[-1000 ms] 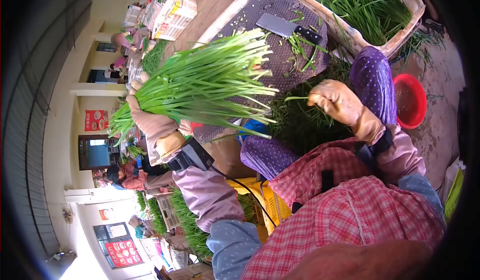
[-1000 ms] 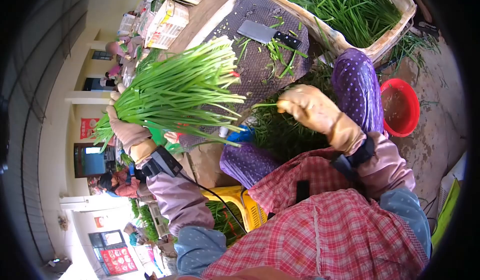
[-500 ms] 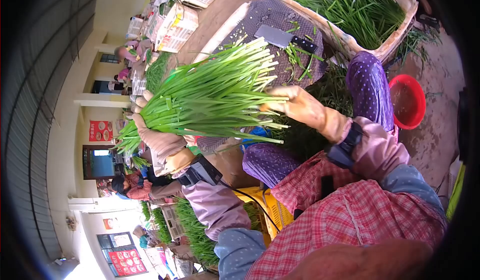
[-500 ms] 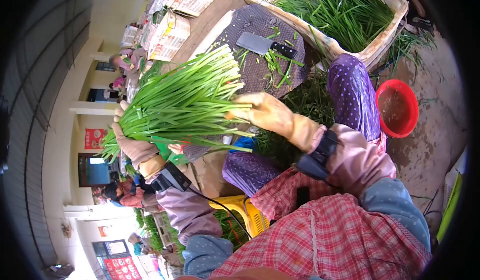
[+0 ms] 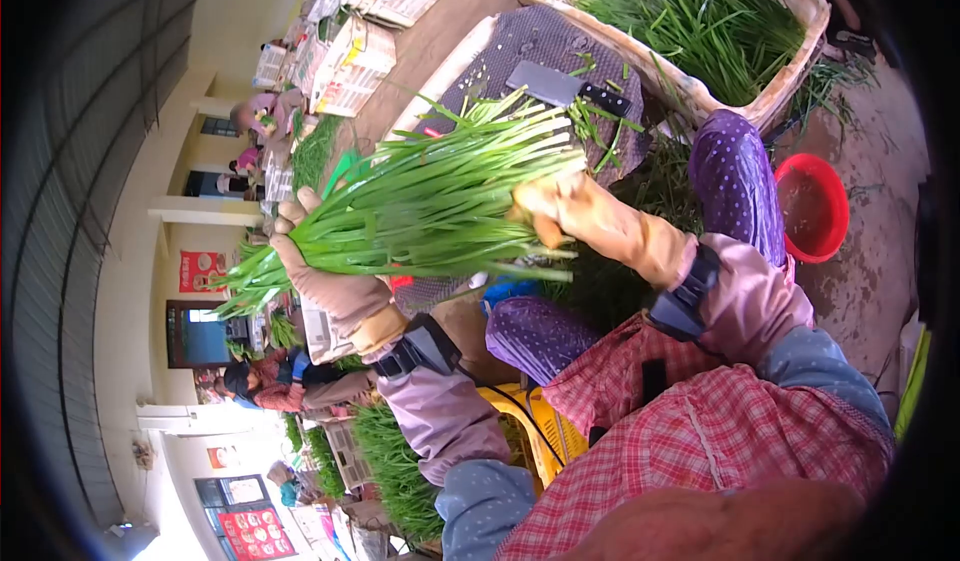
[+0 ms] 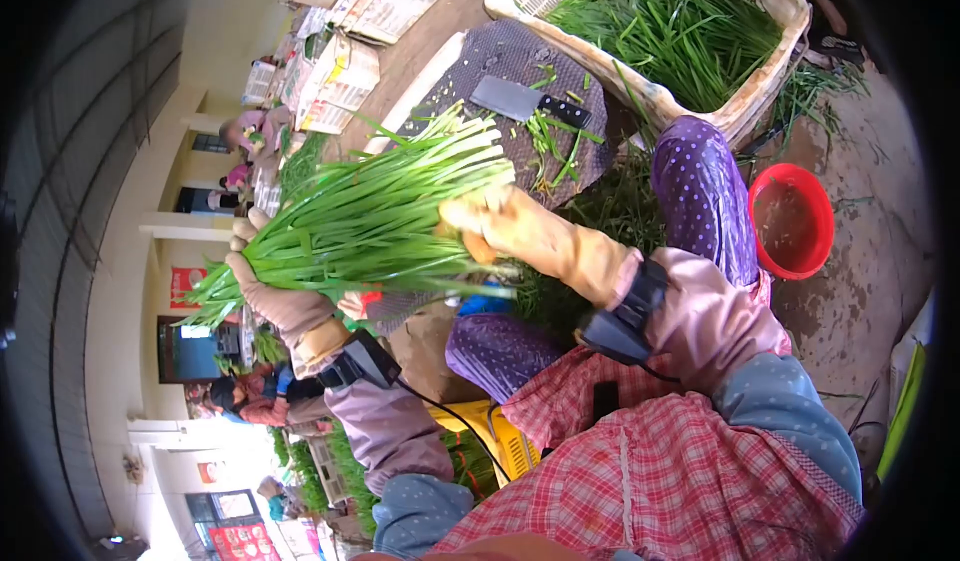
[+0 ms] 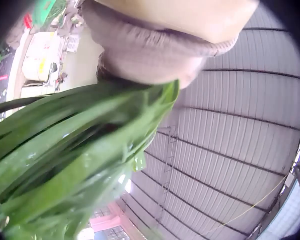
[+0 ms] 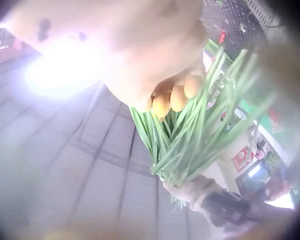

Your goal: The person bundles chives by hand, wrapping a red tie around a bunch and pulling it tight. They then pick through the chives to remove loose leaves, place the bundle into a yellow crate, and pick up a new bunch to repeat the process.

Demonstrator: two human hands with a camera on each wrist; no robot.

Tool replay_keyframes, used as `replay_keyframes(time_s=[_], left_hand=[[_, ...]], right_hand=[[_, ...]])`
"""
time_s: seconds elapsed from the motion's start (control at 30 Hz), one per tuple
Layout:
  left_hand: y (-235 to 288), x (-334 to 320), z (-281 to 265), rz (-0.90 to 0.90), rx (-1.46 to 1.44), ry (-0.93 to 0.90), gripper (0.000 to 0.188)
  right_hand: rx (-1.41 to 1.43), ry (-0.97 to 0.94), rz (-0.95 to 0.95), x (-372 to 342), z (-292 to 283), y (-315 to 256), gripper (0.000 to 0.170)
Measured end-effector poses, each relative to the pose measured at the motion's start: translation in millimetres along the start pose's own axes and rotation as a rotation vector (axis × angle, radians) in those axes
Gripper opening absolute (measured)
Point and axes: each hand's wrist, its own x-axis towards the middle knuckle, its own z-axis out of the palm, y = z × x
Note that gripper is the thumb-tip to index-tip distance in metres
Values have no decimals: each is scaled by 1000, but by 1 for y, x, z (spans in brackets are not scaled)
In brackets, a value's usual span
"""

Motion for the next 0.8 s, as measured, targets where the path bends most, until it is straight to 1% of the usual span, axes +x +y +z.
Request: replay_keyframes(time_s=[0.03,0.07,0.13,0.17,0.2,0.23,0.27,0.3,0.33,0.37,0.4,0.43,0.47,0.53,0.6,0.63,0.67,0.73,0.77,0.8], left_hand=[[1,-1,-6,7,7,14,19],[0,1,-15,10,12,0,17],[-3,9,-27,1,18,-43,15],[-12,3,-11,40,11,51,14],[-10,2,-13,47,9,54,14],[-8,-1,-17,9,-74,23,14],[-7,-3,-20,-34,-153,-8,14],[-6,-3,-22,-33,-153,-9,14],[-5,-1,-22,-30,-138,-26,15],[-5,-1,-24,-27,-122,-39,16],[-6,-2,-25,-27,-106,-49,17],[-7,-3,-24,-33,-104,-48,17],[-8,-3,-21,-24,-53,-36,17],[-12,-4,-12,-14,-4,-33,17],[-16,-3,-3,35,9,-70,18],[-16,-3,0,3,-44,-150,17],[-16,-4,2,6,-42,-143,17],[-16,-8,9,23,252,-80,16],[-18,-12,11,-6,318,-14,16],[-19,-9,8,-8,322,-17,16]], right_hand=[[-29,-71,53,-16,1,6,38],[-108,-129,35,-30,2,11,32],[-438,-302,292,-53,-14,8,33],[-456,-269,403,-62,-25,8,33],[-476,-242,515,-72,-37,9,34],[-807,-292,433,-83,-59,24,35],[-1129,-335,340,-86,-67,27,40],[-1463,-304,292,-93,-70,24,45],[-1796,-261,234,-91,-66,8,54],[-1612,-126,-42,-80,-70,8,66],[-1456,-79,67,-66,-49,-25,60],[-1190,20,-168,-52,-49,-26,55],[-1145,130,-217,-39,-43,-28,52],[-1195,142,-281,-7,-42,-16,54],[-858,-44,-11,15,-39,-8,55],[-788,-61,-20,19,-33,-4,53],[-672,-169,168,19,-34,-6,49],[-756,-99,178,14,-32,-5,43],[-727,-74,55,11,-33,0,34],[-627,-42,-85,8,-30,8,29]])
